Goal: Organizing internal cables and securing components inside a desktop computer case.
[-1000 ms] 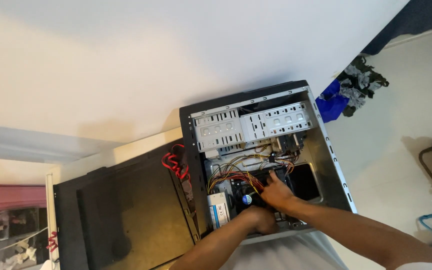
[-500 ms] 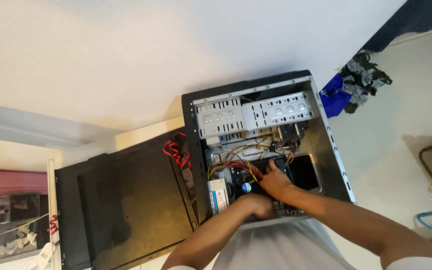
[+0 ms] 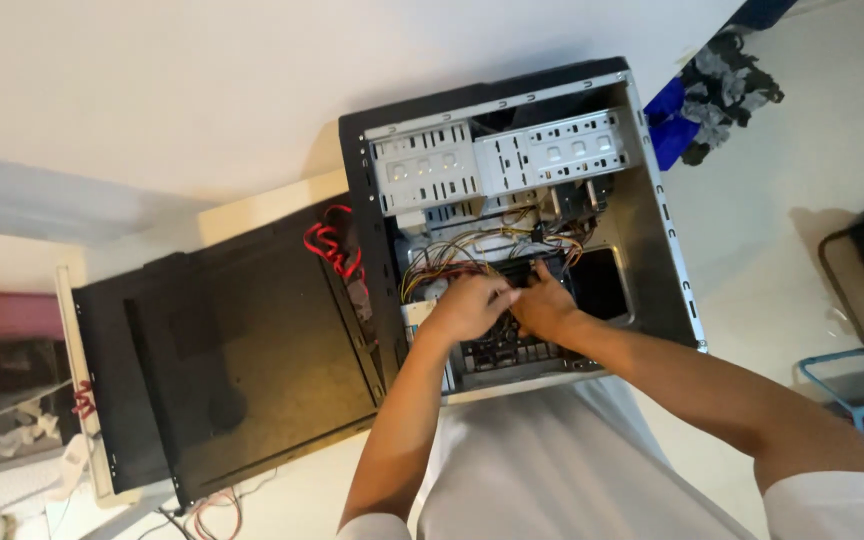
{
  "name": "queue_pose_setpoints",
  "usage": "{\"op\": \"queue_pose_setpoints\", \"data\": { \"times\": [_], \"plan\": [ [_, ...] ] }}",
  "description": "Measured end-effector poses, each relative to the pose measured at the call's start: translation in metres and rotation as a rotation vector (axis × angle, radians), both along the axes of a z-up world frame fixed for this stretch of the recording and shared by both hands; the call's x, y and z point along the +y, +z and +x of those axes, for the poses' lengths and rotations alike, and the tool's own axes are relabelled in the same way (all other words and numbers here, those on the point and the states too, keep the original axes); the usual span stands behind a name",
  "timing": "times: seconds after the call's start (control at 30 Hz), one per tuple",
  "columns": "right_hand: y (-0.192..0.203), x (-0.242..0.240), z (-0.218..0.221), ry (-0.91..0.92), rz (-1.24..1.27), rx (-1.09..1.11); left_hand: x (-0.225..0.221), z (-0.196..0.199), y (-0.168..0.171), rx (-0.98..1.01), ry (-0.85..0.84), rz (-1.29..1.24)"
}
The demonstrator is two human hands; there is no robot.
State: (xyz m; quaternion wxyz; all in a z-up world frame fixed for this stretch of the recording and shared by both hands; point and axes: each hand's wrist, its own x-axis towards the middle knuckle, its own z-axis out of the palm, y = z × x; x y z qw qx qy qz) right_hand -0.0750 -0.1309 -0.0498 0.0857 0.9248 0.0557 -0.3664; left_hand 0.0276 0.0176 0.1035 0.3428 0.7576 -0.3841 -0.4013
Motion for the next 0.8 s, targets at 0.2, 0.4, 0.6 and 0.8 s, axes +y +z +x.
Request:
{"op": "queue_pose_setpoints", "data": {
  "times": [0.2,0.4,0.6,0.8],
  "plan": [
    [0.029,0.010,0.004,-0.020,-0.042,0.021,-0.010,0.002,-0.038,-0.227,0.276,-0.334],
    [0.046,0.018,0.007,-0.043,-0.036,0.040,-0.015,0.000,-0.037,-0.292,0.386,-0.433],
    [0.035,0.014,0.002,-0.060,-0.004,0.009,-0.014,-0.004,-0.041,-0.389,0.353,-0.376],
    [0.015,-0.006,0.008,-0.161,0.205,-0.003,-0.016,-0.005,-0.044,-0.398,0.416,-0.423]
  ]
}}
